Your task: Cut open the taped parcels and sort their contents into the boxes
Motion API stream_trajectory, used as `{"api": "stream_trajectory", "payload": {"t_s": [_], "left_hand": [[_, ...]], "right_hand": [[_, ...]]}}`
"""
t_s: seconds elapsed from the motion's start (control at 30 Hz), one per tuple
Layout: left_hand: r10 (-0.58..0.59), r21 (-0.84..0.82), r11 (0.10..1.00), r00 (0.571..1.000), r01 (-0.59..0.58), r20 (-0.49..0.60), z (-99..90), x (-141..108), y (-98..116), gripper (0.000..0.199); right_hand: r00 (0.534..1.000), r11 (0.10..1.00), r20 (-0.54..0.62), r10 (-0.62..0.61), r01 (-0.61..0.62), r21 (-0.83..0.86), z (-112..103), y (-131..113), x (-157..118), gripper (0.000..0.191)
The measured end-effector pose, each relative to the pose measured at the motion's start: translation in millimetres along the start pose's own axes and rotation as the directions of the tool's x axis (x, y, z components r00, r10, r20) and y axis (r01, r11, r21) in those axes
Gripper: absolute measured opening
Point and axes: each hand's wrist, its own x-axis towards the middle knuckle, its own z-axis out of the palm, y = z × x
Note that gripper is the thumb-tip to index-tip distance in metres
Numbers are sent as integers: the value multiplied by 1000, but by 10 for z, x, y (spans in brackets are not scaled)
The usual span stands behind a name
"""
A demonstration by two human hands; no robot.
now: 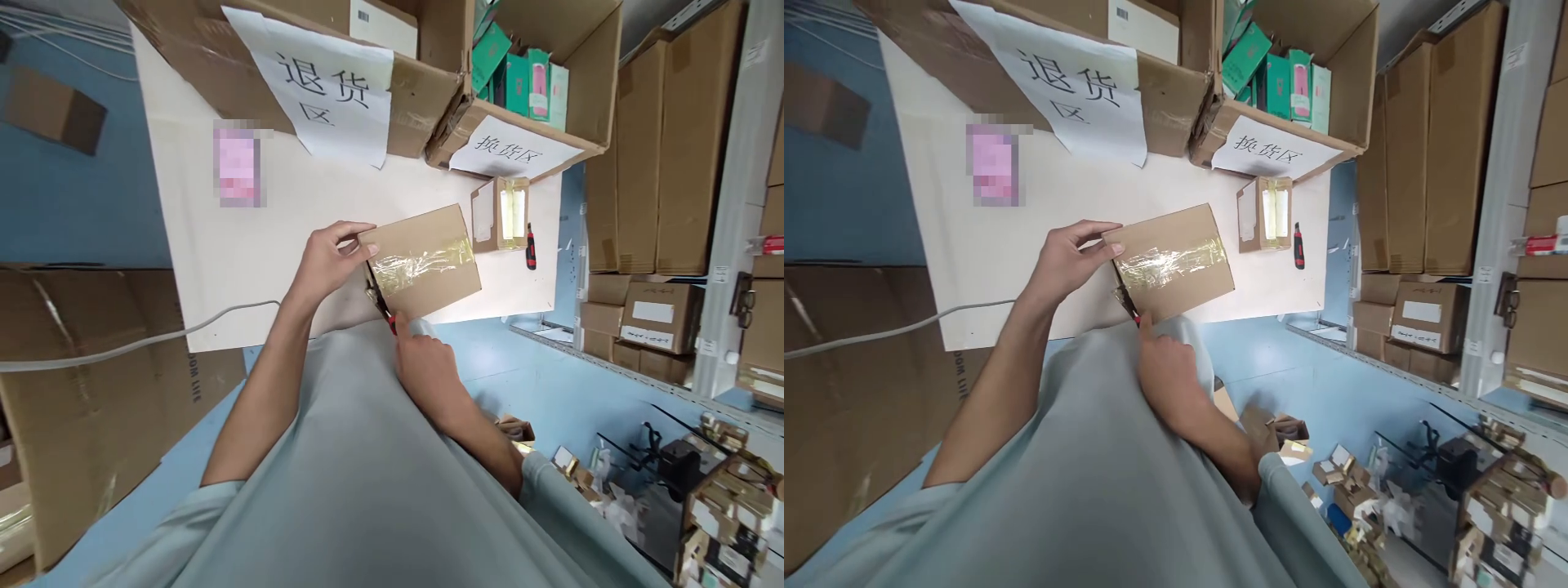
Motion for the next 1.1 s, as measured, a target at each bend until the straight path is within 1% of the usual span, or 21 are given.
{"api": "stream_trajectory", "payload": {"t_s": [0.1, 0.13, 0.17, 0.2, 0.23, 0.27, 0.33, 0.37, 0.4, 0.43, 0.47, 0.53, 0.57, 0.6, 0.67, 0.77, 0.87, 1.0, 1.1], "left_hand": [[-10, 47, 999, 1000, 11, -19, 5, -35, -17, 58], [-10, 69, 998, 1000, 12, -26, 7, -47, -18, 58], [-5, 99, 995, 999, 9, -40, 16, -60, -10, 57], [7, 138, 990, 998, 2, -63, 35, -73, 10, 55], [29, 190, 982, 995, -10, -95, 70, -87, 44, 53], [63, 249, 968, 989, -28, -132, 126, -100, 95, 51], [157, 365, 927, 971, -82, -180, 314, -124, 239, 48], [201, 410, 905, 964, -115, -173, 445, -130, 322, 47], [235, 444, 883, 962, -150, -142, 596, -129, 406, 46], [255, 467, 865, 962, -185, -93, 761, -121, 481, 44], [266, 488, 846, 963, -217, -33, 930, -106, 542, 41], [275, 523, 808, 959, -271, 72, 1240, -57, 606, 37], [276, 537, 793, 956, -287, 102, 1363, -31, 607, 37], [277, 549, 782, 954, -295, 118, 1458, -6, 590, 37], [285, 564, 768, 951, -302, 122, 1561, 25, 527, 37], [298, 570, 759, 946, -315, 126, 1560, 20, 434, 36], [283, 563, 765, 948, -313, 142, 1528, -10, 402, 35], [272, 548, 776, 949, -313, 156, 1573, -16, 397, 35], [301, 538, 774, 941, -334, 151, 1616, -6, 364, 34]], "right_hand": [[996, 995, -12, -87, 87, 42, -115, 274, -114, 60], [993, 990, -56, -103, 107, 86, -169, 389, -123, 59], [988, 984, -126, -95, 113, 141, -223, 517, -109, 57], [976, 974, -208, -63, 105, 199, -269, 661, -68, 55], [955, 962, -297, -11, 91, 258, -305, 818, -1, 53], [922, 946, -383, 57, 73, 315, -329, 983, 90, 52], [843, 906, -505, 187, 50, 420, -341, 1309, 318, 50], [818, 885, -525, 234, 44, 464, -334, 1452, 437, 48], [814, 863, -520, 257, 49, 503, -320, 1573, 545, 46], [825, 842, -501, 261, 58, 536, -304, 1666, 635, 44], [846, 824, -472, 248, 72, 562, -286, 1731, 703, 42], [884, 806, -422, 201, 96, 585, -248, 1785, 766, 40], [894, 807, -409, 183, 101, 582, -228, 1783, 767, 40], [899, 814, -403, 171, 102, 572, -209, 1771, 754, 40], [904, 831, -395, 161, 91, 549, -170, 1737, 706, 41], [919, 843, -366, 145, 79, 531, -127, 1710, 632, 43], [924, 843, -364, 120, 100, 529, -139, 1715, 594, 43], [916, 871, -396, 70, 138, 472, -261, 1704, 598, 46], [936, 908, -350, 46, 107, 405, -377, 1661, 625, 48]]}}
